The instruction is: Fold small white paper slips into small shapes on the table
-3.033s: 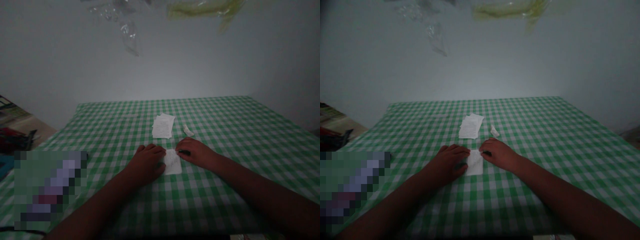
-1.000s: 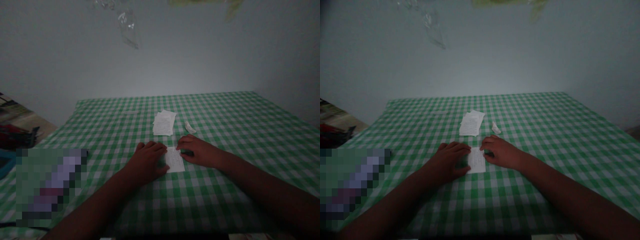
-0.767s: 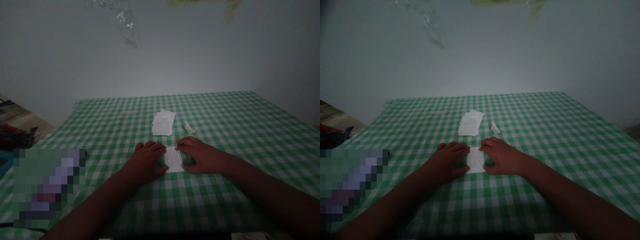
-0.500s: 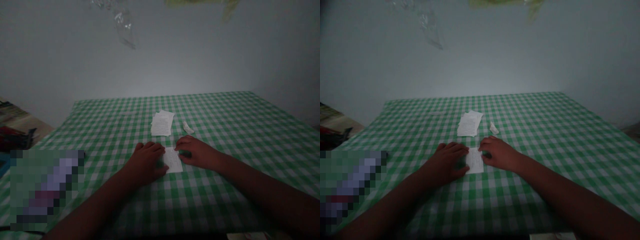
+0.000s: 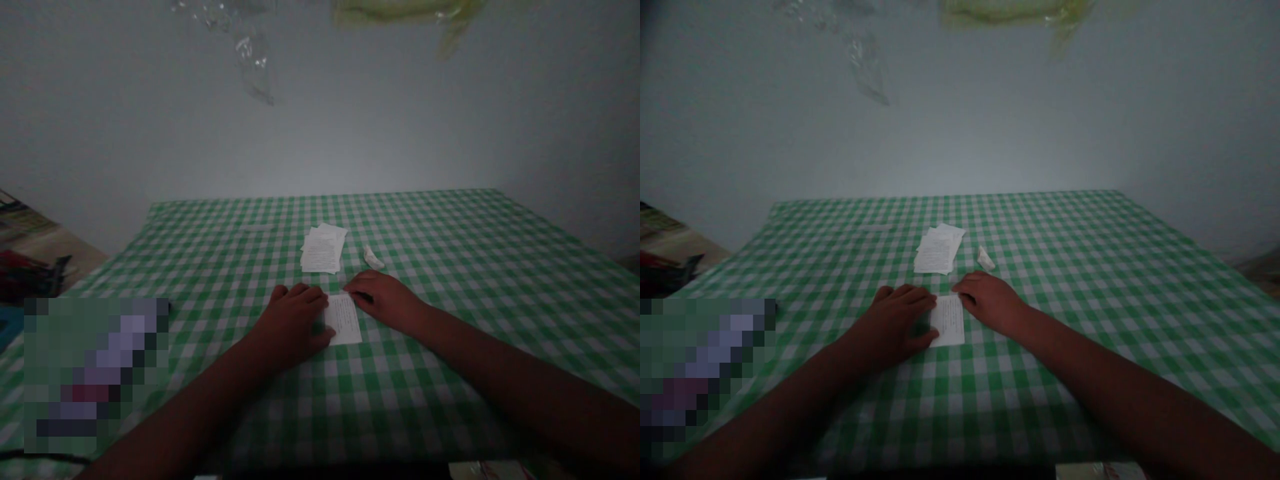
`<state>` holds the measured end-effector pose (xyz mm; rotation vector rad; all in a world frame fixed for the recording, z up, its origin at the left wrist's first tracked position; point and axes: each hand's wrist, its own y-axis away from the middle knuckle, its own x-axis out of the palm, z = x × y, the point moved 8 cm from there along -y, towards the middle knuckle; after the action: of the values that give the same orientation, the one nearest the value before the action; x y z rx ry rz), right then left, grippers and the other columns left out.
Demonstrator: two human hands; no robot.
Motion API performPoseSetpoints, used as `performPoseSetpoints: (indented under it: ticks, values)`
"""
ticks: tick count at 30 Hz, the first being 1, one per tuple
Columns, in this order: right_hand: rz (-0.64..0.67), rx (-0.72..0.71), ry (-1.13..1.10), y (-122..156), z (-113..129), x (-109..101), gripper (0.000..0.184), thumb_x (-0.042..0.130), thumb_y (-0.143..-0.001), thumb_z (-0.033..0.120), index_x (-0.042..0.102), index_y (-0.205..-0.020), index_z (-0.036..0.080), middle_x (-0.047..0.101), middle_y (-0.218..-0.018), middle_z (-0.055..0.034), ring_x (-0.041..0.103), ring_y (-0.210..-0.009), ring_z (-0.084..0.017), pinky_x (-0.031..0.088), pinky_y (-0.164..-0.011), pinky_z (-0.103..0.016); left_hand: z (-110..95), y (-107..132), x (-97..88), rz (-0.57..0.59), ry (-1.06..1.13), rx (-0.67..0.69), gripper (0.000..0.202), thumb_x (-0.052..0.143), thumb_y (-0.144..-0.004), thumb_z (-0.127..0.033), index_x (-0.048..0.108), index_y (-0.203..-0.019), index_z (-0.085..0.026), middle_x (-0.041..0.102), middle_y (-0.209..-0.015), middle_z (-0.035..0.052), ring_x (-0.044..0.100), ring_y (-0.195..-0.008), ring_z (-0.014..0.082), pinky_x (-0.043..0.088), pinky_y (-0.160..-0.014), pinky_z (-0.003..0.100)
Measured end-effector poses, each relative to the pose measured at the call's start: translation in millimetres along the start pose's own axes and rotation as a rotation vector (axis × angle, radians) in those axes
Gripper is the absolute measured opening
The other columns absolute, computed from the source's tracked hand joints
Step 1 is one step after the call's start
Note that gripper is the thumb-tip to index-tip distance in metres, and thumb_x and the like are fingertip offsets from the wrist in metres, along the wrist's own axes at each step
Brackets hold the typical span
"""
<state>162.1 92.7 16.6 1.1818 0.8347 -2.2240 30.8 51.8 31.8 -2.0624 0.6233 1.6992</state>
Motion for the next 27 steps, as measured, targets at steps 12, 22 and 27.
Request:
performPoseSetpoints:
  ticks: [12, 22, 27]
  values:
    - [0.060, 0.057, -0.020, 13.2, 3.1, -2.0, 0.037, 0.067, -0.081, 0.022, 0.058, -0.117, 0.017, 0.063, -0.116, -0.0111, 0.056, -0.111, -0.025, 0.046, -0.098, -0.042, -7.8, -2.6, 2.4, 0.003, -0.066, -0.004, 0.040, 0.065, -0.085, -0.048, 0.057, -0.116, -0.024, 0.061, -0.113, 0.0063, 0.052, -0.108, 0.0293, 0.033, -0.091, 0.048]
    - [-0.042, 0.115, -0.019, -5.7, -4.4, -0.6, 0.010, 0.056, -0.085, 0.010, 0.060, -0.088, 0.019, 0.064, -0.085, -0.0028, 0.057, -0.081, -0.017, 0.044, -0.076, -0.030, -14.1, 0.5, 7.1, -0.018, -0.106, 0.055, 0.040, 0.059, -0.090, -0.044, 0.056, -0.126, -0.028, 0.060, -0.120, 0.0067, 0.052, -0.111, 0.0288, 0.032, -0.091, 0.051]
    - [0.008, 0.105, -0.015, -4.2, -3.9, -1.2, 0.010, 0.054, -0.086, 0.012, 0.058, -0.092, 0.019, 0.062, -0.090, -0.0041, 0.056, -0.085, -0.018, 0.044, -0.080, -0.032, -15.7, 1.0, 8.2, -0.045, -0.078, 0.091, 0.038, 0.058, -0.090, -0.041, 0.056, -0.125, -0.026, 0.052, -0.140, 0.0058, 0.047, -0.122, 0.0294, 0.030, -0.096, 0.052]
